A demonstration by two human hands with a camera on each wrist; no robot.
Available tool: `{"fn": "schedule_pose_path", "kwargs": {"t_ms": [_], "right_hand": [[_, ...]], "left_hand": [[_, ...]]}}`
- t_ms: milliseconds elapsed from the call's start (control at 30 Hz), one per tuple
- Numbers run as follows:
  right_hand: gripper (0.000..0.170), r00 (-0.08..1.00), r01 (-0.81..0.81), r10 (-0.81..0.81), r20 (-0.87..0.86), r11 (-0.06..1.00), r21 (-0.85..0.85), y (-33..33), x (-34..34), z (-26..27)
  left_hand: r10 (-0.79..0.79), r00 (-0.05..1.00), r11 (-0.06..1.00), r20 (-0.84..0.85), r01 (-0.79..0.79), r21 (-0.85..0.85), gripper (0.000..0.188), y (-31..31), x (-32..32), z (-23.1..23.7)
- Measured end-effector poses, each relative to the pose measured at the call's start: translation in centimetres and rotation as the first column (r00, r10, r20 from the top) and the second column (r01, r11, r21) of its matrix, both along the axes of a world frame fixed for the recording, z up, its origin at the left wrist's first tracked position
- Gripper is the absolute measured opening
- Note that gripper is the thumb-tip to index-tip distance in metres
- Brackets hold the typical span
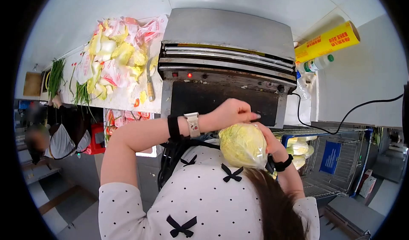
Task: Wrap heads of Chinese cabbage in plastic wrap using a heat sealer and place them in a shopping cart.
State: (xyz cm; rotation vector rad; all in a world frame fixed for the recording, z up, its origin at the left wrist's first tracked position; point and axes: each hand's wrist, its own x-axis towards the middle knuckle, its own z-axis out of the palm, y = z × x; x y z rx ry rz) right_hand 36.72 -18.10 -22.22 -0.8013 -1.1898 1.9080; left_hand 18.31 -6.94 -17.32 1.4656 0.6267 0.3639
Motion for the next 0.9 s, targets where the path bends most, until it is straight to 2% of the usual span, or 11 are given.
{"fn": "schedule_pose_path", "kwargs": {"t_ms": [167,267,333,400,433,467,533,567,667,800,900], "right_hand": [[0.105,0.970,0.163,-0.170,-0.173,0.985,-0.052,0.1,-1.6,1.5],[0.103,0.970,0.172,-0.189,-0.153,0.979,-0.113,0.2,-1.7,2.1],[0.102,0.983,0.120,-0.133,-0.128,0.987,-0.105,0.6,-1.5,2.4],[0.099,0.995,0.069,-0.074,-0.067,0.995,-0.066,0.9,-1.3,3.0],[0.096,0.999,0.049,-0.050,-0.020,0.998,-0.028,1.1,-1.4,3.7],[0.094,0.999,0.031,-0.031,0.027,1.000,0.003,1.2,-1.5,4.2],[0.088,0.989,0.012,-0.007,0.150,1.000,-0.028,1.4,-1.8,4.9],[0.085,0.978,0.000,0.009,0.211,0.999,-0.042,1.6,-1.9,4.9],[0.075,0.899,-0.035,0.009,0.438,0.998,0.051,2.4,-3.0,4.2],[0.065,0.657,-0.153,0.185,0.731,0.982,-0.111,3.3,-4.3,9.3],[0.050,0.902,-0.016,0.090,0.422,0.984,-0.176,3.3,-2.4,8.9]], "left_hand": [[-0.077,0.995,0.980,0.064,0.087,-0.178,0.038,-1.4,0.2,-1.0],[-0.145,0.963,0.904,-0.228,0.222,0.365,0.038,0.1,0.2,-1.3],[-0.082,0.876,0.509,-0.476,0.448,0.735,0.042,1.9,-0.6,-0.8],[-0.077,0.799,0.763,-0.596,0.433,0.481,0.040,3.8,-0.2,0.3],[-0.080,0.897,0.860,-0.436,0.283,0.424,0.042,4.7,-0.4,1.8],[-0.243,0.805,0.968,-0.542,0.236,-0.085,0.057,5.2,-0.6,3.5],[-0.485,0.706,0.854,-0.516,0.256,-0.453,0.074,4.5,-1.7,5.3],[-0.619,0.607,0.776,-0.498,0.379,-0.503,0.081,4.0,-1.7,6.5],[-0.698,0.693,0.687,-0.181,0.575,-0.444,0.071,2.5,-2.6,3.0],[-0.693,0.654,0.709,-0.304,0.542,-0.450,0.062,1.6,-2.8,4.6],[-0.628,0.769,0.765,-0.117,0.584,-0.271,0.064,0.5,-5.4,0.4]]}}
